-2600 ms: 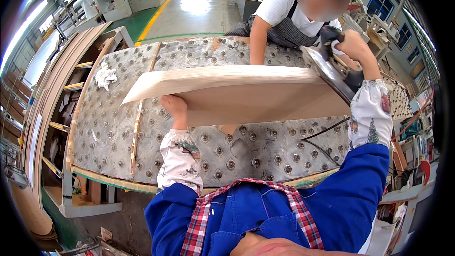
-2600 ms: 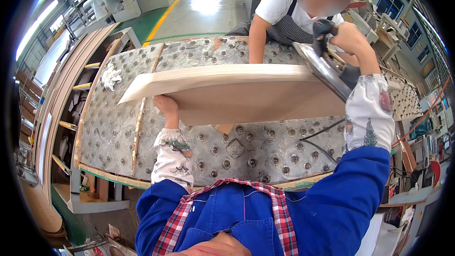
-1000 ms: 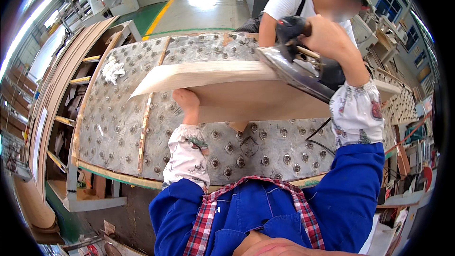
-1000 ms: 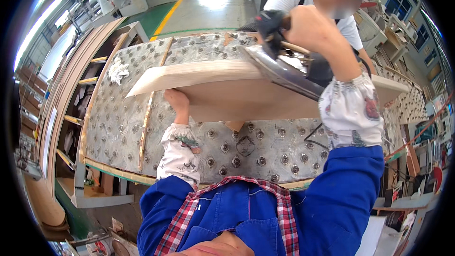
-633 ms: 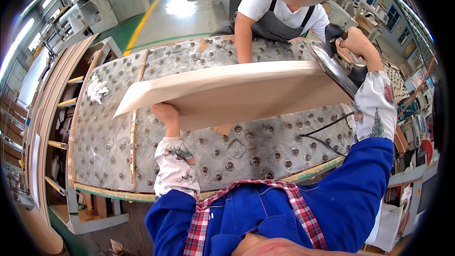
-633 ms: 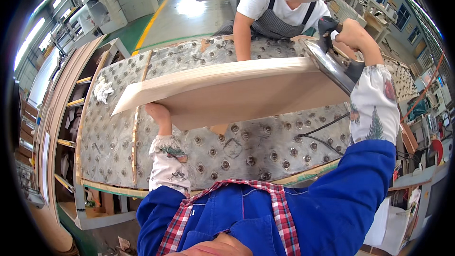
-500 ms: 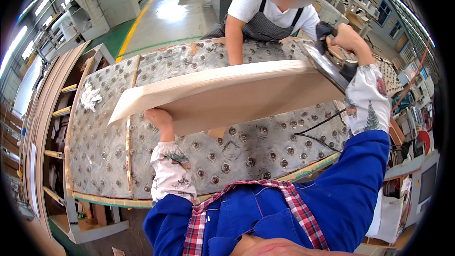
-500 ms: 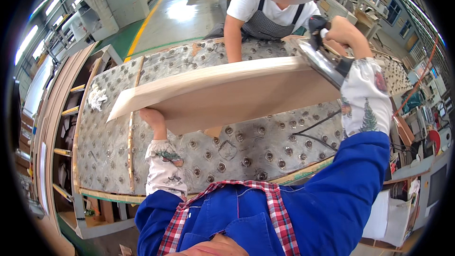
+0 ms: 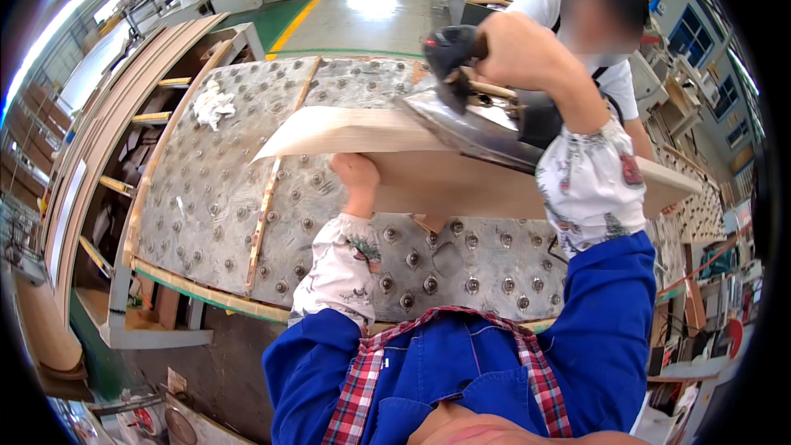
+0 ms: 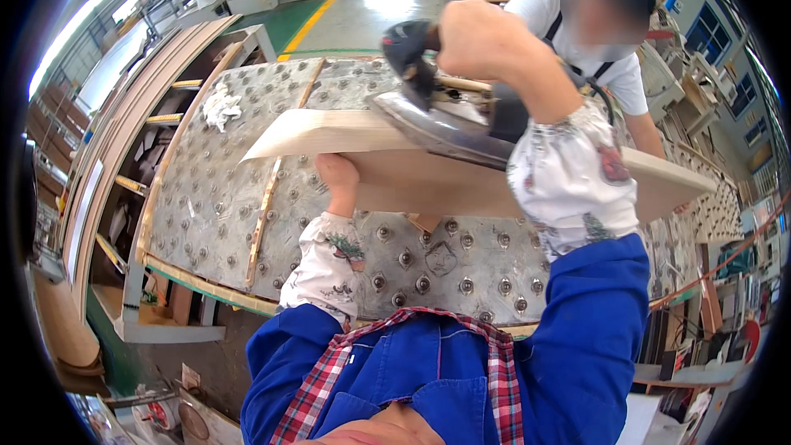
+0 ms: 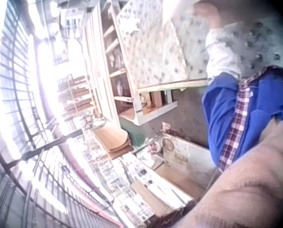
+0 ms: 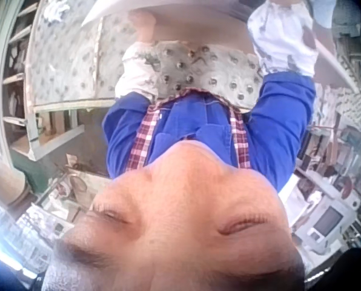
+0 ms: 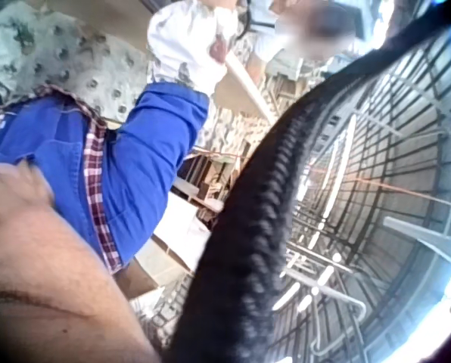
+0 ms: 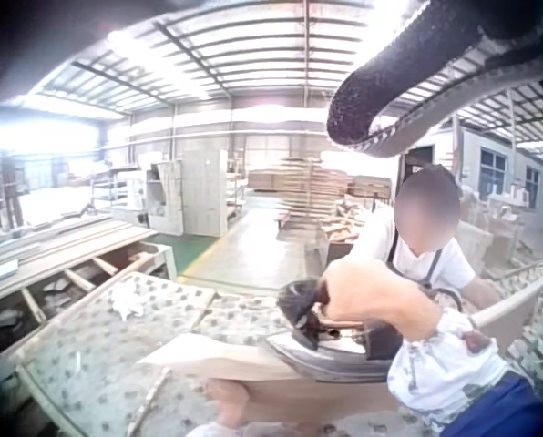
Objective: The person applies a thin wooden strip to the edge of a large white board. They use a cloth to wipe the surface, then press the strip with a hot iron to adhere it. Finally, they trim the excess strip with a utility knife and clean the edge.
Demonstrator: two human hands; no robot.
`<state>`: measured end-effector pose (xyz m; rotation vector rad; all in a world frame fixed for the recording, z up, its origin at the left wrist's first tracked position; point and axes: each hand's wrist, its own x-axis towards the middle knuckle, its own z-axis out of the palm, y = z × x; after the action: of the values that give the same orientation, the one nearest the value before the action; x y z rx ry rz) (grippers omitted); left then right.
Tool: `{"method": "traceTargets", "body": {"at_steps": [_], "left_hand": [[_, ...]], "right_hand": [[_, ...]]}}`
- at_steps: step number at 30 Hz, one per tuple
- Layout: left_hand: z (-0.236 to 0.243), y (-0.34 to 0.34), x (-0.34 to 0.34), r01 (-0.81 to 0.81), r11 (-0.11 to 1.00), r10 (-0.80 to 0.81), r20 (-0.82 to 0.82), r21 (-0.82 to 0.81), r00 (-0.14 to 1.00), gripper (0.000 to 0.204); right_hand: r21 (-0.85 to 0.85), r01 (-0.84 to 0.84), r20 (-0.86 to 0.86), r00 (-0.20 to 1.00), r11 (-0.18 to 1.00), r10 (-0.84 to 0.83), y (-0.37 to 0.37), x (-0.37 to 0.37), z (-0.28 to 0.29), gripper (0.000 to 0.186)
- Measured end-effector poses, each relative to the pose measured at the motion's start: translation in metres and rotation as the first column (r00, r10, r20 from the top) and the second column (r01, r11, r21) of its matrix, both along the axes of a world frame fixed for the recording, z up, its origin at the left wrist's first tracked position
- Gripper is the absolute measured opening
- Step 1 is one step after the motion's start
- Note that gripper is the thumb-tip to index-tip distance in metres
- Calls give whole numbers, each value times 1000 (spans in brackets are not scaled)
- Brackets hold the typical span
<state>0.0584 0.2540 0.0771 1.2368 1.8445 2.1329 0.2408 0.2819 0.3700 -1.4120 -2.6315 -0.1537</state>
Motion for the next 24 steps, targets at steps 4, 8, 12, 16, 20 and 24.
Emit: {"method": "traceTargets", "body": {"at_steps": [4, 8, 12, 16, 20, 24], "left_hand": [[9, 3, 5, -61, 989, 63, -12, 132, 998, 29], [4, 3, 2, -32, 997, 35, -42, 76, 999, 34], [4, 5, 1, -46, 991, 49, -24, 127, 999, 36], [8, 7, 4, -62, 971, 55, 39, 229, 998, 39], [0, 8, 1, -57, 992, 50, 61, 112, 997, 42], [-13, 14, -7, -104, 992, 109, -87, 68, 990, 37]], "right_hand": [[33, -59, 50, 997, 998, 57, -11, -73, 3, 24], [28, -76, 54, 996, 997, 74, -23, -118, 8, 24], [41, -167, -29, 985, 985, 168, -25, -125, 8, 22], [52, -95, -4, 995, 994, 95, -12, -99, 3, 22], [82, 38, -22, 999, 996, -36, 7, -34, -3, 23], [102, 238, -22, 971, 966, -237, 20, 56, -6, 23]]}}
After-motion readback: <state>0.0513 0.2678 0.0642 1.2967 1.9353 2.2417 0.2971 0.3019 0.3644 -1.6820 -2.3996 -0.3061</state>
